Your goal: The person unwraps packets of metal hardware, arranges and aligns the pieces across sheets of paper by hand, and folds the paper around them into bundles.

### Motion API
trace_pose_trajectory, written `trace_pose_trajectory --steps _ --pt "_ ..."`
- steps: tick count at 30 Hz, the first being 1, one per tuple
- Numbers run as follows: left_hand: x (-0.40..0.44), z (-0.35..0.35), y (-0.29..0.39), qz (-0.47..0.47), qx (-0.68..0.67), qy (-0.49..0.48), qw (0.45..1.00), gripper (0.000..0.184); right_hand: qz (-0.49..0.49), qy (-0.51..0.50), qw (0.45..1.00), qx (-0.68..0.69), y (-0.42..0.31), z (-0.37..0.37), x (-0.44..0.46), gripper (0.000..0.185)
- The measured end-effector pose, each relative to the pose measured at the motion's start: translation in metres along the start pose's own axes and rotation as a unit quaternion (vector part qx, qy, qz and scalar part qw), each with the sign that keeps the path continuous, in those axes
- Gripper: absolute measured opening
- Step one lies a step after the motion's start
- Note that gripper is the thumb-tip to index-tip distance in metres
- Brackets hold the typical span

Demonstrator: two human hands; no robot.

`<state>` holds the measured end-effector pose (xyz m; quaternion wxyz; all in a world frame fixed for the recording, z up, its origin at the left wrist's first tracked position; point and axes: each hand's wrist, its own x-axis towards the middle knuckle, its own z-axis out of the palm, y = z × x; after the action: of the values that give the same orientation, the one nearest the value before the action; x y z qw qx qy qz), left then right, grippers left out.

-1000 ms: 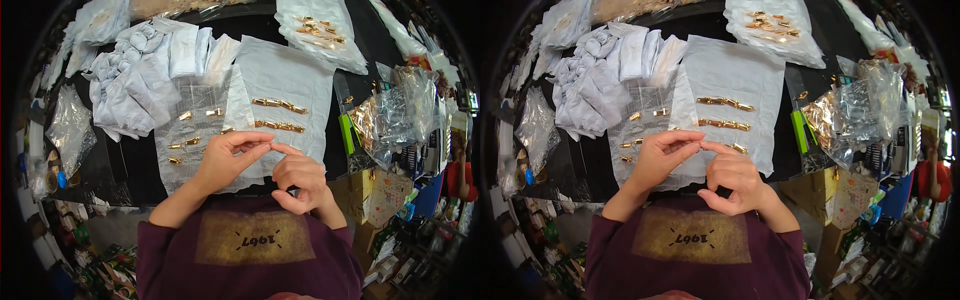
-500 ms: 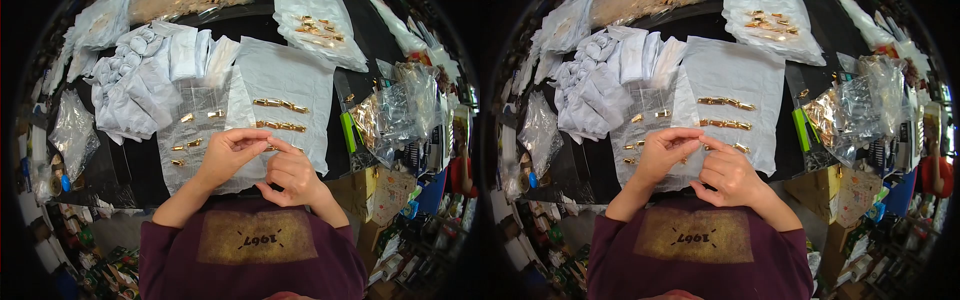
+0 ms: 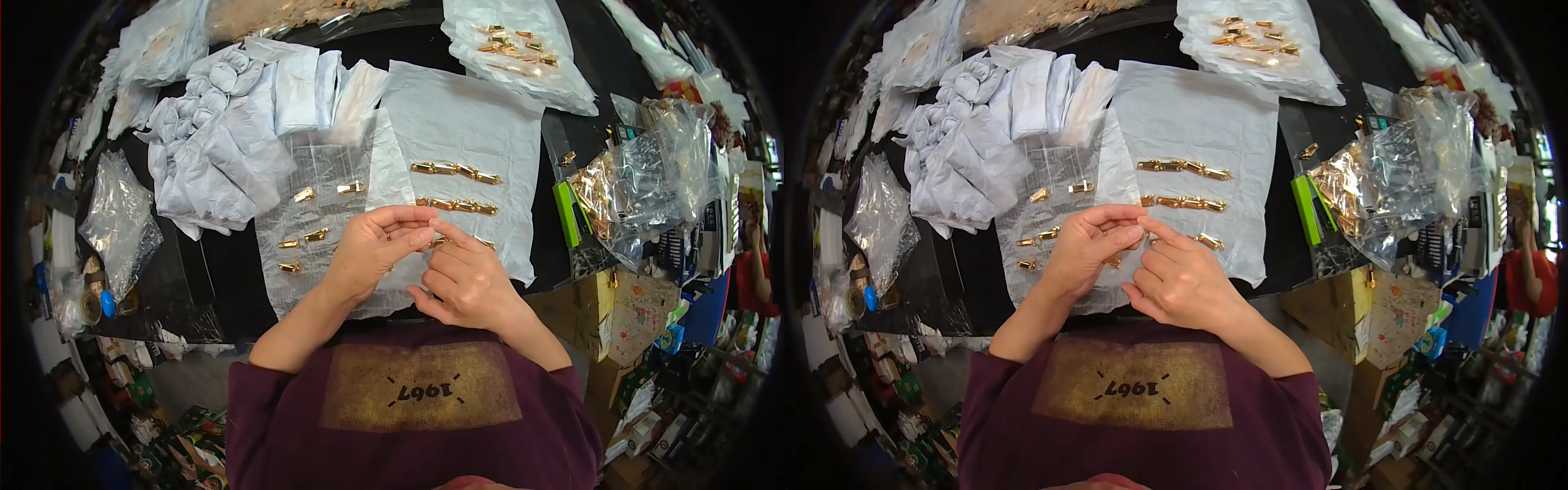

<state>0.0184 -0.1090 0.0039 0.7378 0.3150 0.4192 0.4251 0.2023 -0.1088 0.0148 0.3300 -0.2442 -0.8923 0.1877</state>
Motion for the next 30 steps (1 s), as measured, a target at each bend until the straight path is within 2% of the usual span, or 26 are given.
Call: trace_pose_trajectory --steps 9,12,15,17,18,22,30 --pt "-0.003 0.001 -0.001 0.014 -0.005 0.005 1.0 0.028 0.008 -0.004 1.0 0.011 -0.001 -0.002 -0.001 0.02" --pt "-0.009 -0.004 0.003 0.004 0.038 0.001 0.999 0.026 0.043 -0.008 0.986 0.159 -0.01 -0.019 0.002 0.018" --pt "-0.022 -0.007 0.02 0.149 0.106 0.031 0.983 0.021 0.052 0.032 0.98 0.19 -0.03 -0.075 0.017 0.015" --pt "-0.029 -0.021 0.03 0.181 0.105 0.068 0.976 0.018 -0.002 0.082 0.966 0.243 -0.041 -0.104 0.024 0.017" --pt "-0.034 -0.026 0.037 0.207 0.107 0.085 0.969 0.018 -0.009 0.14 0.951 0.276 -0.049 -0.106 0.026 0.017" --pt "-0.059 -0.057 0.054 0.299 0.113 0.126 0.939 0.021 -0.04 0.072 0.93 0.358 -0.064 -0.143 0.038 0.017" --pt "-0.136 -0.129 0.108 0.42 0.076 0.145 0.893 0.025 -0.036 0.11 0.947 0.3 -0.094 -0.158 0.0 0.02"
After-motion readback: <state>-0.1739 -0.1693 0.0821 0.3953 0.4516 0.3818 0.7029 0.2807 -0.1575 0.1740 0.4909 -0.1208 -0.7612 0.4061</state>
